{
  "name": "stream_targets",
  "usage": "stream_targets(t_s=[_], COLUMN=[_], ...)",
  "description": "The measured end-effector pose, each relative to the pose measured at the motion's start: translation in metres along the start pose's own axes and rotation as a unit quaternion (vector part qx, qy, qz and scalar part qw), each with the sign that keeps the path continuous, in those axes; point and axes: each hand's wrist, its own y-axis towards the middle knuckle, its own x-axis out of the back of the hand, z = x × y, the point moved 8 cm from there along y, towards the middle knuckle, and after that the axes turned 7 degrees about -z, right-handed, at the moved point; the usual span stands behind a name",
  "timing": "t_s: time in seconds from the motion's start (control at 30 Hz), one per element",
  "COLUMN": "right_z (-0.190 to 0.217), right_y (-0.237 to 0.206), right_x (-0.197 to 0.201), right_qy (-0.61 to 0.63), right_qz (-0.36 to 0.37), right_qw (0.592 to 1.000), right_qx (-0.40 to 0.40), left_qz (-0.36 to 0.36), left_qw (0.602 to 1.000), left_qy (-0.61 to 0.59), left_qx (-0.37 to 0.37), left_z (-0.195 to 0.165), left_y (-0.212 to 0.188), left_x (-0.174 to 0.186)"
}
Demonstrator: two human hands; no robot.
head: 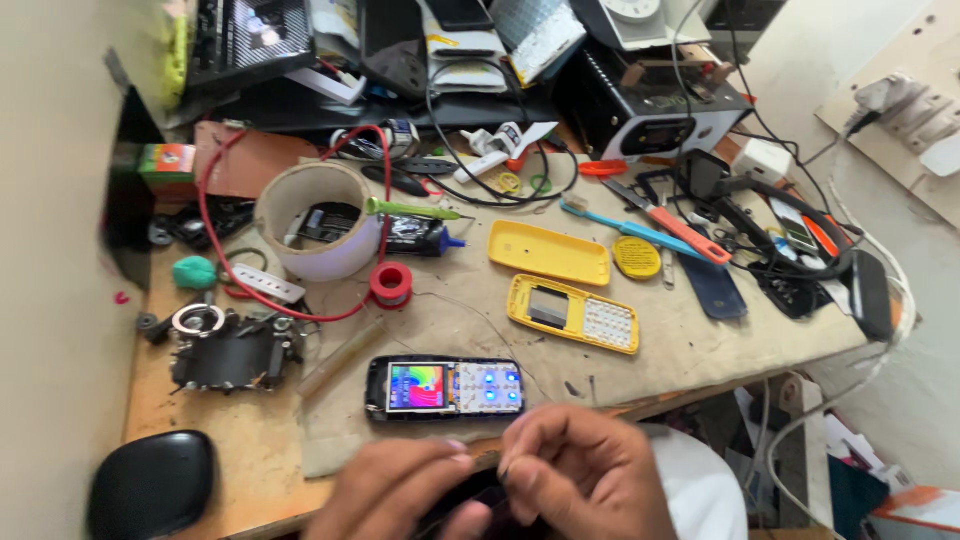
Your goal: The person holds a yellow feature phone, presses its keypad buttons while the screen and blue keypad backlight are on, then removes the back cover and separates the keypad and front housing from the body. They continue pressing keys on the exposed board and handle small removed parts at the bench.
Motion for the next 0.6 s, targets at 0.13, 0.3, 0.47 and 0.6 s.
stream_targets(t_s=[0.13,0.3,0.47,0.6], right_z=[-0.020,-0.010,-0.007,0.005], right_y=[-0.005,-0.004,-0.005,-0.005], right_x=[-0.013,-0.023,-0.027,-0.029], right_qy=[0.066,0.027,-0.014,-0.095], right_qz=[0.013,0.061,0.045,0.040], right_qw=[0.996,0.998,0.998,0.989], right_qx=[-0.062,0.013,0.041,0.104], left_qz=[0.009,0.021,0.041,0.066], left_qw=[0.999,0.997,0.992,0.990], left_qy=[-0.032,-0.061,-0.092,-0.097], left_qx=[0.041,0.044,0.078,0.077], left_z=[-0.001,0.004,0.009,0.011], left_y=[-0.012,-0.014,-0.012,-0.015], left_x=[-0.006,0.003,0.005,0.005])
